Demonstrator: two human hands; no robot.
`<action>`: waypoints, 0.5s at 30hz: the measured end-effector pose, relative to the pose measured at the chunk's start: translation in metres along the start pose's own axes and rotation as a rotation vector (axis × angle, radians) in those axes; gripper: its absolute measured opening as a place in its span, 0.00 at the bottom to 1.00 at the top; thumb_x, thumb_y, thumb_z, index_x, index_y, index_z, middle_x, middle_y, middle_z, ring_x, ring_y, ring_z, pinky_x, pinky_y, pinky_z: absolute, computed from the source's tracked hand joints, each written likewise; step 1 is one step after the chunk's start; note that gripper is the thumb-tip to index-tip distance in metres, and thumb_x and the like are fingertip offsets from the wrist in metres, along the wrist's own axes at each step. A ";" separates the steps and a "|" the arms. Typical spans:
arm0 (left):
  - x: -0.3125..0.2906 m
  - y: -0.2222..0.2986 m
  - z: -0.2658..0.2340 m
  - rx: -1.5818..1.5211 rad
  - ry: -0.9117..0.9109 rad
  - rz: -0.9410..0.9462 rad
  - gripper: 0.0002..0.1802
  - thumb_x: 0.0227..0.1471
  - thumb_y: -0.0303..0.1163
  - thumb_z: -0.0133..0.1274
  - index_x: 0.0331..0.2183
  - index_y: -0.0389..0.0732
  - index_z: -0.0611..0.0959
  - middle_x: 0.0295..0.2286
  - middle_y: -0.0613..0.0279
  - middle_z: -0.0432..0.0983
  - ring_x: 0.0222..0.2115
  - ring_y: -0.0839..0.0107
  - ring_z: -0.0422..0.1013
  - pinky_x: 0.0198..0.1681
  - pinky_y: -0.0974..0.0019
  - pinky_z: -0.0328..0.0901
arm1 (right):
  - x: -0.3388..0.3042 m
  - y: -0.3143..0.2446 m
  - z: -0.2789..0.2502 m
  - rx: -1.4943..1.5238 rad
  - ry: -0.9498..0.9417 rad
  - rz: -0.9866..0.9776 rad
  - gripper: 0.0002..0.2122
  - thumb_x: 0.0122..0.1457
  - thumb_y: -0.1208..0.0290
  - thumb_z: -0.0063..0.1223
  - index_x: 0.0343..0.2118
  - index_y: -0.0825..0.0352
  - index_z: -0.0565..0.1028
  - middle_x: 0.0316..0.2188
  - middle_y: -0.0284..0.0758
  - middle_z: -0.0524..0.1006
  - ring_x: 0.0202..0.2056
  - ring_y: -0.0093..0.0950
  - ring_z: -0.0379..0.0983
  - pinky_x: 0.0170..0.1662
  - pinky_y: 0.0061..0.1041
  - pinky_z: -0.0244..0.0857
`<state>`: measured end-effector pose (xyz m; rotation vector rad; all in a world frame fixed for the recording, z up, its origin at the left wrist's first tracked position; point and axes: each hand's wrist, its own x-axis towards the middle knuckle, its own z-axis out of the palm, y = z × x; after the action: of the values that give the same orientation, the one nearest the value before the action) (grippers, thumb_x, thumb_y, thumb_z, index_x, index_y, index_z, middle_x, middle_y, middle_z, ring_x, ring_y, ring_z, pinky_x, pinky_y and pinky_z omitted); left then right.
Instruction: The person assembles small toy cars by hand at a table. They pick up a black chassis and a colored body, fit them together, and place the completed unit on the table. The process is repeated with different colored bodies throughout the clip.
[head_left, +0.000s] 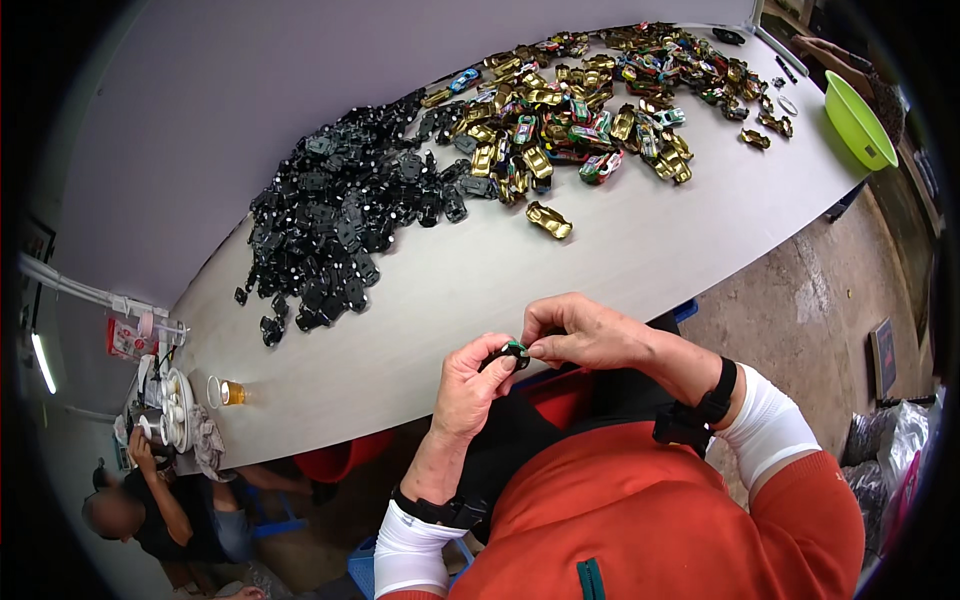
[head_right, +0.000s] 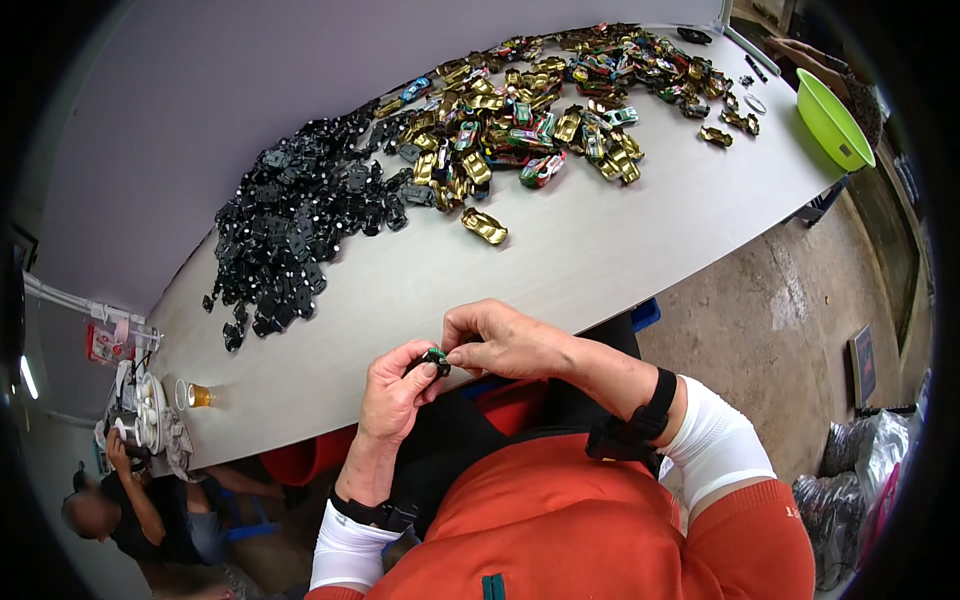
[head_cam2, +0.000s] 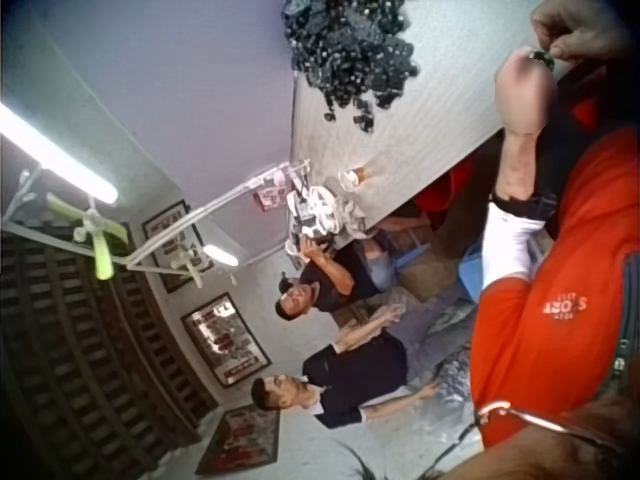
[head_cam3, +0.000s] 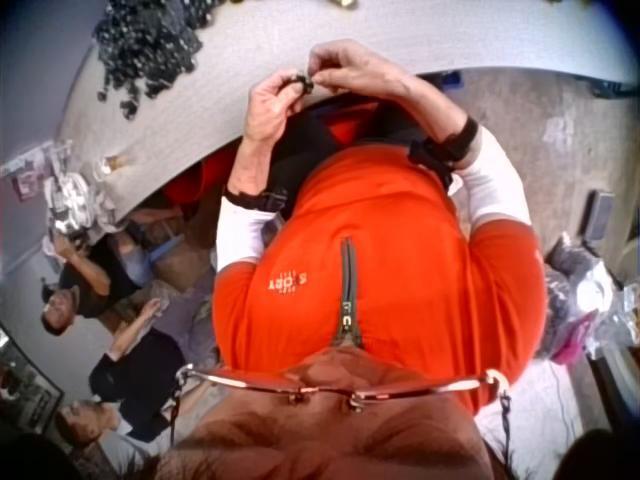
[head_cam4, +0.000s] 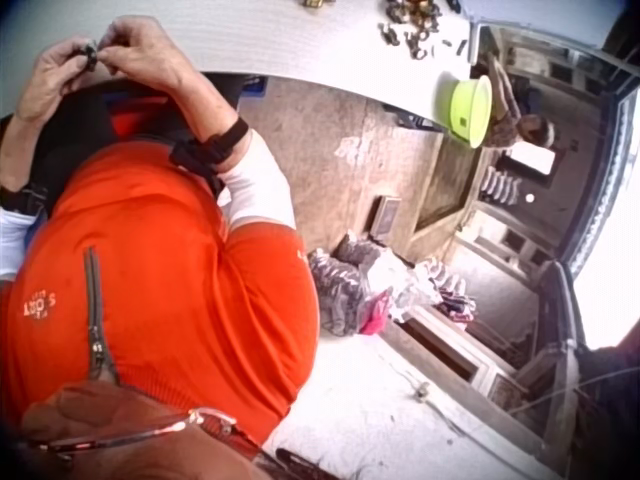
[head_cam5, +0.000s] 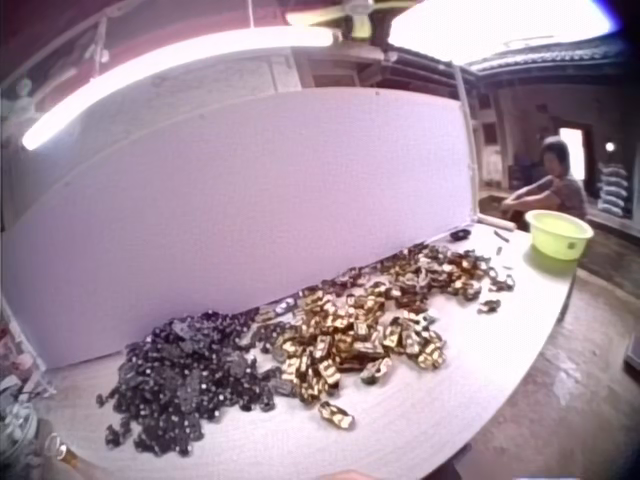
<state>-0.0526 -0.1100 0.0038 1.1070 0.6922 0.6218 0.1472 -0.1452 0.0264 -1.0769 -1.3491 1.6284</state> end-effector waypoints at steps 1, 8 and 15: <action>0.000 0.000 0.002 0.021 0.020 0.020 0.08 0.50 0.24 0.51 0.35 0.35 0.77 0.23 0.64 0.73 0.17 0.81 0.63 0.16 0.82 0.54 | 0.000 0.002 0.001 -0.010 0.004 -0.028 0.03 0.54 0.77 0.47 0.28 0.71 0.69 0.18 0.27 0.67 0.21 0.16 0.62 0.24 0.18 0.57; 0.001 0.000 0.006 -0.004 0.110 -0.006 0.07 0.50 0.23 0.50 0.34 0.33 0.78 0.22 0.62 0.73 0.14 0.81 0.62 0.14 0.80 0.53 | 0.002 0.004 0.001 -0.003 0.060 -0.004 0.03 0.54 0.77 0.47 0.26 0.71 0.70 0.16 0.25 0.66 0.20 0.14 0.59 0.23 0.18 0.55; 0.004 0.005 0.006 0.029 0.082 -0.081 0.06 0.50 0.23 0.50 0.32 0.32 0.78 0.21 0.62 0.72 0.13 0.81 0.61 0.14 0.80 0.53 | 0.001 0.008 -0.005 -0.008 0.021 0.023 0.03 0.56 0.77 0.45 0.30 0.69 0.71 0.15 0.22 0.62 0.18 0.12 0.55 0.19 0.16 0.50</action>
<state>-0.0458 -0.1086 0.0092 1.0795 0.8151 0.5924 0.1511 -0.1441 0.0180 -1.1144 -1.3355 1.6251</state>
